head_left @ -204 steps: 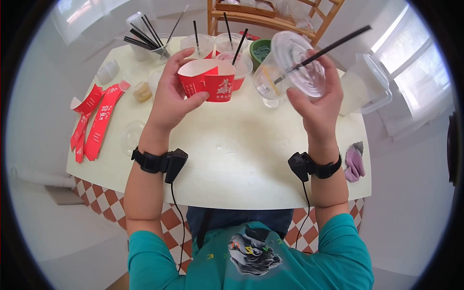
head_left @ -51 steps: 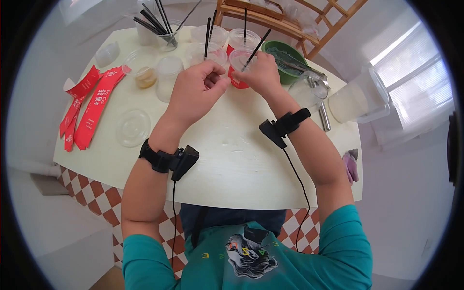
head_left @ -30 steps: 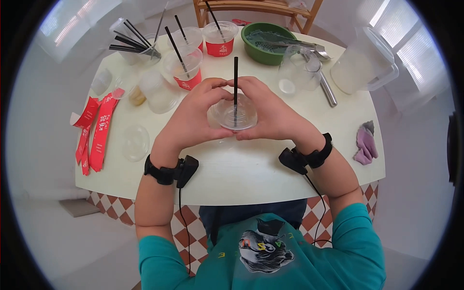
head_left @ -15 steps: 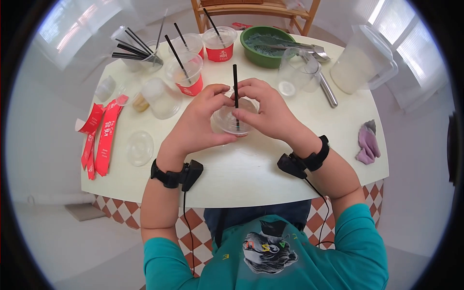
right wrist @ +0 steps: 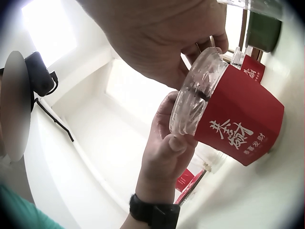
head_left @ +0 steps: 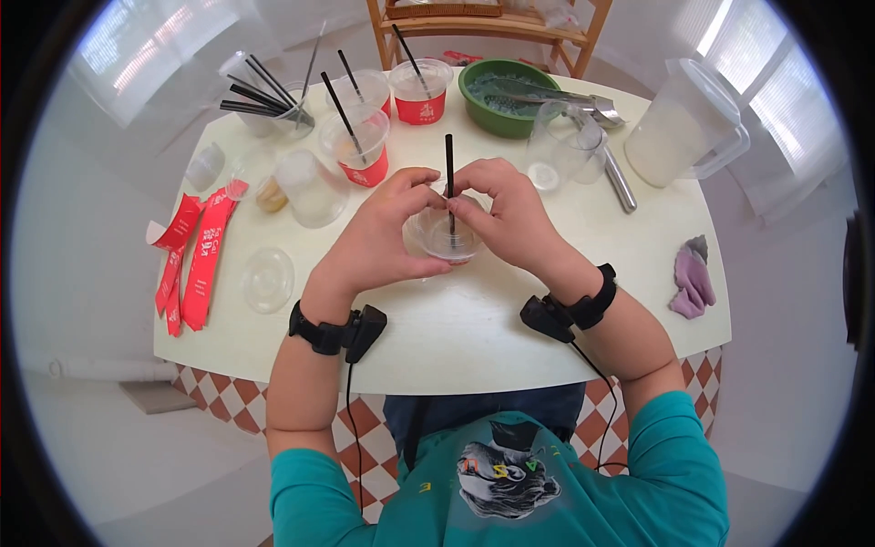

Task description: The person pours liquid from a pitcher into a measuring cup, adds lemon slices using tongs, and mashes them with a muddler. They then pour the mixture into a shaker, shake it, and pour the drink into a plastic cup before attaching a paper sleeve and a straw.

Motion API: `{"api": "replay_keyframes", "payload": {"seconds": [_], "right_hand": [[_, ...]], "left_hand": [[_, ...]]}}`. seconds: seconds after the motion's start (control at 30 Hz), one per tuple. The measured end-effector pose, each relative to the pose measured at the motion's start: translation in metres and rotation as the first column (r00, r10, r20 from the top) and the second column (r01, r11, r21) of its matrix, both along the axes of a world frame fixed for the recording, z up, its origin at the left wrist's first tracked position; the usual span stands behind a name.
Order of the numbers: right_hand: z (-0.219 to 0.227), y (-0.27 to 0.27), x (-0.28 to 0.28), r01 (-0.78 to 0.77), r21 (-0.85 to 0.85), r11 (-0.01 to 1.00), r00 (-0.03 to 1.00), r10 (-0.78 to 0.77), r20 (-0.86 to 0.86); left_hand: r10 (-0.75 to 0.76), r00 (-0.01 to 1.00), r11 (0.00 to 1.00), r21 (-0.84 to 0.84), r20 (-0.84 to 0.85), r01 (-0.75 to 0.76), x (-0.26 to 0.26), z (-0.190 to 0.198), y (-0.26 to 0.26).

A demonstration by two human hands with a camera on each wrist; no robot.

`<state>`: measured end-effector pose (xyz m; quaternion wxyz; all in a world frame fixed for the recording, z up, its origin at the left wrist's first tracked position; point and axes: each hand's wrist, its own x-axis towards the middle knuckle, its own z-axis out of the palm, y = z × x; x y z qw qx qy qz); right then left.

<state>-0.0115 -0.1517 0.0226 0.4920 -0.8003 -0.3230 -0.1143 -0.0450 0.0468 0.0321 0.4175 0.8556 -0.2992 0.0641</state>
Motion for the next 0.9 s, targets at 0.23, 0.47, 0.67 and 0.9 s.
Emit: {"api": "replay_keyframes", "payload": {"seconds": [0.23, 0.47, 0.67, 0.9], "right_hand": [[0.011, -0.001, -0.006, 0.016, 0.039, 0.999, 0.993, -0.011, -0.119], [0.056, -0.016, -0.031, -0.079, 0.644, 0.761, 0.987, -0.029, 0.157], [0.046, -0.009, -0.031, -0.068, 0.179, 0.981, 0.797, -0.054, 0.601], [0.028, 0.001, -0.023, 0.005, 0.058, 0.998, 0.714, -0.045, 0.698]], "left_hand": [[0.006, 1.000, 1.000, 0.020, -0.002, -0.006, 0.000, 0.001, 0.000], [-0.009, 1.000, 1.000, 0.016, 0.018, 0.008, -0.001, 0.003, 0.002], [-0.035, 0.998, 0.999, -0.005, 0.061, 0.035, 0.003, -0.002, 0.002], [0.230, 0.883, 0.964, -0.222, 0.409, -0.148, -0.002, 0.011, 0.006]]}}
